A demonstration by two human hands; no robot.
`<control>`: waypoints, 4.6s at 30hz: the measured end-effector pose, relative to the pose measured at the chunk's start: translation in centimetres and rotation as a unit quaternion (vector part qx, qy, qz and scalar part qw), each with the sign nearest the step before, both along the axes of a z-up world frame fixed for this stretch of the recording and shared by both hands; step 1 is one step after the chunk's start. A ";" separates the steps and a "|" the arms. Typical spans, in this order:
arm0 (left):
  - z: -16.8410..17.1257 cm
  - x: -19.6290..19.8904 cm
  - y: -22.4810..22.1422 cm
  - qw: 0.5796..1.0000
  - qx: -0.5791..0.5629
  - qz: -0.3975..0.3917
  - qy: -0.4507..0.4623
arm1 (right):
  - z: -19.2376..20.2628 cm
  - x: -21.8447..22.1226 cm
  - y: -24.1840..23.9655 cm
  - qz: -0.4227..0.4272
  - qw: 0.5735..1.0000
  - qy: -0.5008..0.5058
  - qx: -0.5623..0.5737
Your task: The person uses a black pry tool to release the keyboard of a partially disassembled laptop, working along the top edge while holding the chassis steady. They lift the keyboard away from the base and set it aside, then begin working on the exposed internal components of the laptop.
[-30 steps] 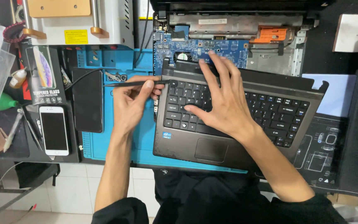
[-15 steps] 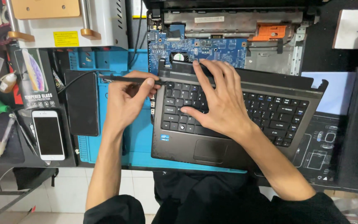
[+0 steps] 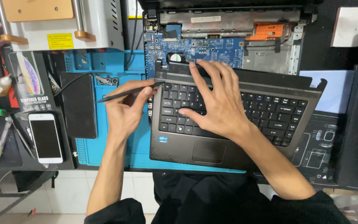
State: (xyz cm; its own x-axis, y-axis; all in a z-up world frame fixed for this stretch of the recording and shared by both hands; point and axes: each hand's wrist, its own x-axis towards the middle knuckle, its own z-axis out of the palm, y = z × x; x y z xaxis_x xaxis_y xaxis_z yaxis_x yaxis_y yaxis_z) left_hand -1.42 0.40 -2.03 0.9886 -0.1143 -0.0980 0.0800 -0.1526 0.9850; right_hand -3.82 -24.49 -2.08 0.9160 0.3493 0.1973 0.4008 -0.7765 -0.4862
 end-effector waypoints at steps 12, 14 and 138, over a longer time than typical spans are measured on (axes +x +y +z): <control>3.1 0.0 -2.0 0.986 0.154 0.046 0.034 | -0.5 -0.2 0.2 -0.010 1.000 0.012 0.010; 1.6 -0.3 -1.8 0.991 0.108 0.055 0.052 | -0.4 -0.2 0.2 -0.007 1.000 0.008 0.006; 1.3 1.5 -2.1 0.649 0.427 -0.275 -0.566 | 0.5 2.8 -3.8 0.120 0.988 -0.019 0.098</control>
State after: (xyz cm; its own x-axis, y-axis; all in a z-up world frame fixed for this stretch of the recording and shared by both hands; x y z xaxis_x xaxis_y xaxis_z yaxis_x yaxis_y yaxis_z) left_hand 0.10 -1.71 -0.69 0.3145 -0.8627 0.3961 -0.9197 -0.3803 -0.0980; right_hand -0.99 -28.33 -1.58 0.8026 0.5065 0.3152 0.5822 -0.5496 -0.5991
